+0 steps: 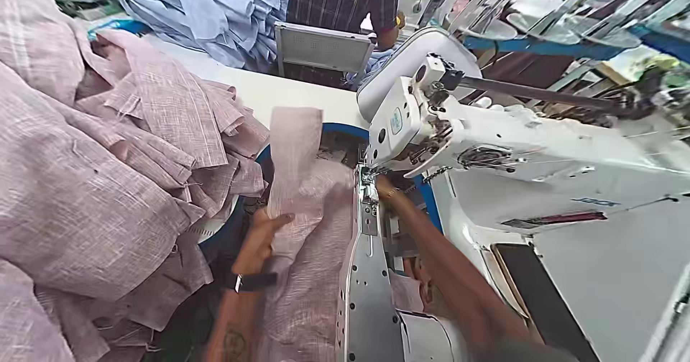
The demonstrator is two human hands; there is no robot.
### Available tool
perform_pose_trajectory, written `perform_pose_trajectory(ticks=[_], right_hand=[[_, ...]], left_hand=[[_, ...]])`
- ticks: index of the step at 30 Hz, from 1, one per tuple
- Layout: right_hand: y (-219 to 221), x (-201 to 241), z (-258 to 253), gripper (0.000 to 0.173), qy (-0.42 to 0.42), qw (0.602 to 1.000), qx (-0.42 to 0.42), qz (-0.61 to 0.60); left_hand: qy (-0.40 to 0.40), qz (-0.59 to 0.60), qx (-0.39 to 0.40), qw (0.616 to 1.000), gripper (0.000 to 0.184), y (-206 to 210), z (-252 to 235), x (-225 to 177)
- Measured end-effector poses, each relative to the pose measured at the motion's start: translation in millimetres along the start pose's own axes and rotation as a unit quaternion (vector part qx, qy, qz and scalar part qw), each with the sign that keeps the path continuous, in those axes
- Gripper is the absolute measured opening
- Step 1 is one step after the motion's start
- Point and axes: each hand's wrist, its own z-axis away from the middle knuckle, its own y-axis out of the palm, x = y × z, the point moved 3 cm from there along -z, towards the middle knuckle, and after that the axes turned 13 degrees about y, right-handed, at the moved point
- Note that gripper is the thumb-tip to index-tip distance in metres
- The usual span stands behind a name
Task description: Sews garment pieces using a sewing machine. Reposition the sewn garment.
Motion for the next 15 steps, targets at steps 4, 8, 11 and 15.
perform_pose_trajectory(ticks=[4,8,11,15], right_hand=[[-5.0,-83.6,44.3,0.042,0.074,0.881,0.106,0.455],[-9.4,-55.1,133.0,0.034,-0.059,0.971,-0.091,0.212],[30.4,-31.1,185.9,0.03,-0.402,0.882,-0.239,0.052],[39.8,-52.2,178.4,0.012,-0.551,0.773,-0.294,0.11]], left_hand=[[-0.095,-0.115,0.043,0.988,0.017,-6.7,59.9,78.6],[-0.06,-0.021,0.252,0.966,0.008,31.5,62.1,44.5],[0.004,0.123,0.428,0.895,0.034,82.5,62.6,-21.6],[0.159,-0.014,0.345,0.925,0.039,104.6,44.0,-26.6]])
